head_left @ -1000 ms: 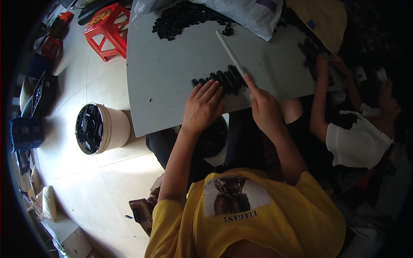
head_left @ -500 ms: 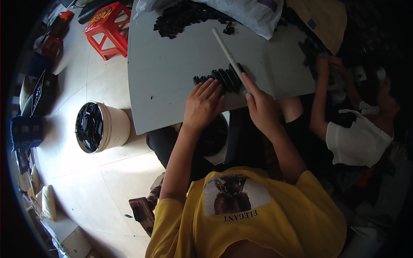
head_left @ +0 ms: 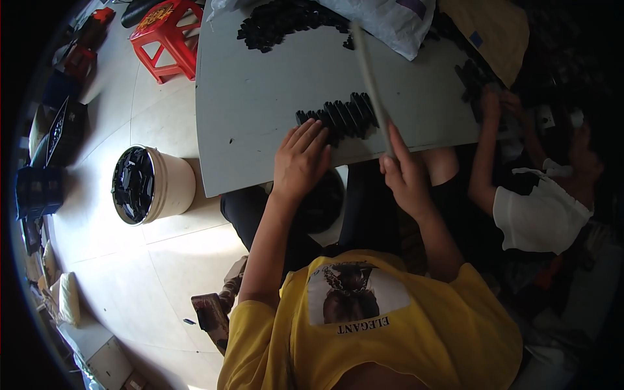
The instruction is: Assembling small black plastic hardware components on a table in a workshop.
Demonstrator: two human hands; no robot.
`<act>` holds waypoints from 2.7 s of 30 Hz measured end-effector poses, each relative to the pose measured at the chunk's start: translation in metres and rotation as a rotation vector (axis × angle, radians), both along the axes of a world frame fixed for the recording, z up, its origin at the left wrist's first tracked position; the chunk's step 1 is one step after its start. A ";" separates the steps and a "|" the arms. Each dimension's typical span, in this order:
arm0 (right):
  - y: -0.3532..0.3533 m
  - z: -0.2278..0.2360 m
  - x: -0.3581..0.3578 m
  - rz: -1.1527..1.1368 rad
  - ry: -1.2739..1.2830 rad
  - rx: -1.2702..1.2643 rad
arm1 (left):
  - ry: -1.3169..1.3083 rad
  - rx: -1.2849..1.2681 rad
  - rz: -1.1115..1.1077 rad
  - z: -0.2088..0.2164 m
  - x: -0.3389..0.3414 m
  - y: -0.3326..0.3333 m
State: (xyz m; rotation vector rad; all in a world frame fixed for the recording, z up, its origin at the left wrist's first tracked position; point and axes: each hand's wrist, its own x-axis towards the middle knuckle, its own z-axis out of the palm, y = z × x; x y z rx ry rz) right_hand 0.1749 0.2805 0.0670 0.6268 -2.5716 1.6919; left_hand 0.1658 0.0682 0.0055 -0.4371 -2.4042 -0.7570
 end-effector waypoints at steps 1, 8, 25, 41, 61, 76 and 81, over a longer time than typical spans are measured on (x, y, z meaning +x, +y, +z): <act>0.001 -0.007 -0.001 -0.020 0.301 0.276 | -0.001 -0.010 -0.004 0.001 0.000 0.000; -0.021 0.015 0.002 -0.095 0.323 0.378 | 0.017 -0.056 -0.014 -0.002 -0.001 0.001; -0.010 -0.005 -0.006 -0.116 0.320 0.362 | 0.007 -0.007 -0.012 -0.003 -0.001 0.004; 0.092 -0.079 0.095 -0.192 -0.062 0.082 | -0.096 0.009 0.048 -0.040 0.092 -0.015; 0.158 -0.152 0.191 0.110 -0.649 0.650 | -0.650 0.009 0.110 -0.285 0.163 0.048; 0.151 -0.177 0.190 -0.029 -0.657 0.462 | -1.330 1.183 -0.243 -0.088 0.074 -0.010; 0.154 -0.174 0.185 0.031 -0.690 0.490 | -1.209 1.689 -0.355 -0.039 0.099 -0.020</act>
